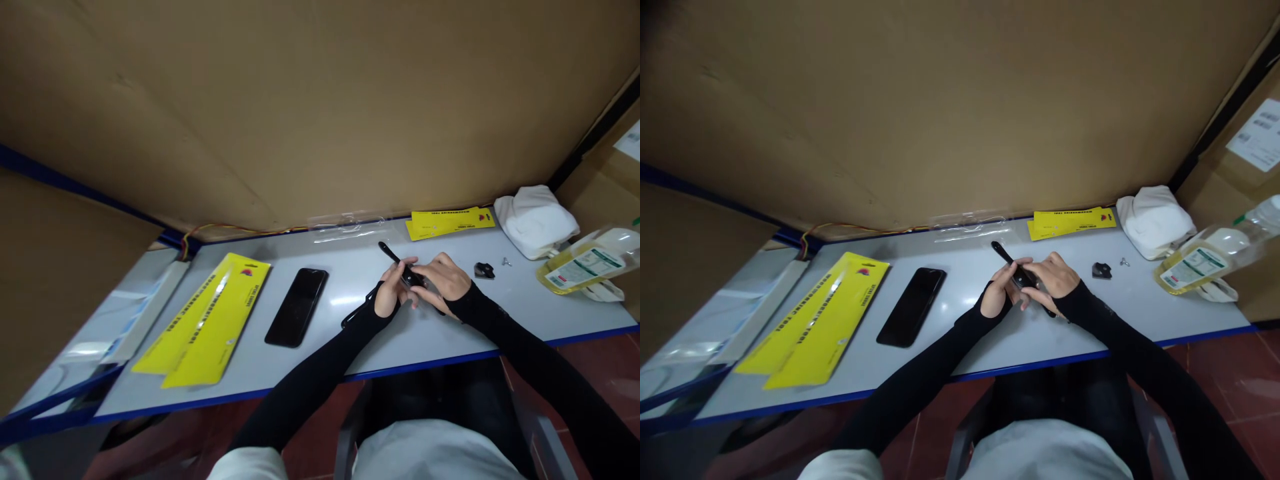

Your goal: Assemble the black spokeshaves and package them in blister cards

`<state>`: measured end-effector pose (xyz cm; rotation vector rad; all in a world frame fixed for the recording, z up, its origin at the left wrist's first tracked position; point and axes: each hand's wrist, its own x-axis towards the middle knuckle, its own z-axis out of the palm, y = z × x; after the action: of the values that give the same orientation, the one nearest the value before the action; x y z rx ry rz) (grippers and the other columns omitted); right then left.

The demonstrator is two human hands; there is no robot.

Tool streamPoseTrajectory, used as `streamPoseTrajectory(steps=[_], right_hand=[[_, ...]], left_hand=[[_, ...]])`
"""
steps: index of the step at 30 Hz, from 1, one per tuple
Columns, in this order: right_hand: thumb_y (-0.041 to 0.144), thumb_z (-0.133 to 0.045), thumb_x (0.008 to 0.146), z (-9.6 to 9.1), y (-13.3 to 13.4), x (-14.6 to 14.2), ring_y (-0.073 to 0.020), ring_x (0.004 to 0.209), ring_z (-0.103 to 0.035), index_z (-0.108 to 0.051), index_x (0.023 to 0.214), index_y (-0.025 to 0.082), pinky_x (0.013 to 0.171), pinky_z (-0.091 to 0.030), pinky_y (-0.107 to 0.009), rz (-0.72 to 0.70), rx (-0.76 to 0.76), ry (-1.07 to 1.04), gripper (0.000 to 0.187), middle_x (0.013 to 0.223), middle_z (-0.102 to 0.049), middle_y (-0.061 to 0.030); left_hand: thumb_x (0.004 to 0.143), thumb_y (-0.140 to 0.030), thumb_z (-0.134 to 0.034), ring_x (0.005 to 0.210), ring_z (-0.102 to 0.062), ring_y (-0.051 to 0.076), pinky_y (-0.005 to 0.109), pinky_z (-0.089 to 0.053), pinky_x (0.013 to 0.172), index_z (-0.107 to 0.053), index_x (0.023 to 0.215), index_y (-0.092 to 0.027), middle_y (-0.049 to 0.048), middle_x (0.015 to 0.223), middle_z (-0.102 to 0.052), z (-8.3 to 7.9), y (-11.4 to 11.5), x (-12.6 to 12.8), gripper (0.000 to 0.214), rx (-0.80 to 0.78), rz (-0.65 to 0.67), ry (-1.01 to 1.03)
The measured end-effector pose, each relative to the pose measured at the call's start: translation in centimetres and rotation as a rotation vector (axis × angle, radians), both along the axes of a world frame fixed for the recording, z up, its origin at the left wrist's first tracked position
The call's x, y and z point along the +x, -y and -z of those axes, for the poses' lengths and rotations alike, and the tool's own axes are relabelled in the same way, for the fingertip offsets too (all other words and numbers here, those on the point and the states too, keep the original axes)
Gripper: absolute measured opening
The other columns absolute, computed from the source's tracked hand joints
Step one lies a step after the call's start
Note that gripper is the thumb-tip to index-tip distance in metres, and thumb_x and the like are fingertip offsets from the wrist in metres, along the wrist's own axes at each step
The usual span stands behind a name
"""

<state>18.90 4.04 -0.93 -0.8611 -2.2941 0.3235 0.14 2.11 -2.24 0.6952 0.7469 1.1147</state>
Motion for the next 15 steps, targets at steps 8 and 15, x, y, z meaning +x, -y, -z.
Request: streamPoseTrajectory(steps=[8,15], right_hand=[[0.034,-0.075,0.086,-1.3,0.1,0.4,-0.0154,0.067,-0.056,-0.075,0.107,0.022,0.056,-0.045,-0.027,0.266,-0.461,-0.223,0.024,0.086,-0.072,-0.0036],[0.046,-0.071,0.091,-1.7,-0.4,0.7,-0.0217,0.091,-0.074,-0.076,0.1,0.022,0.063,-0.055,-0.027,0.2,-0.687,-0.341,0.027,0.099,-0.079,-0.0074]], left_hand=[[0.068,-0.043,-0.097,0.067,-0.072,0.022,0.021,-0.041,0.036,-0.058,0.117,-0.015,0.0042,0.087,-0.068,0.0,0.3,0.5,0.069,-0.047,-0.03,-0.019],[0.06,-0.023,-0.087,0.063,-0.068,0.02,0.02,-0.039,0.04,-0.06,0.102,-0.017,0.0021,0.077,-0.067,-1.0,0.4,0.2,0.05,-0.065,0.058,0.06]])
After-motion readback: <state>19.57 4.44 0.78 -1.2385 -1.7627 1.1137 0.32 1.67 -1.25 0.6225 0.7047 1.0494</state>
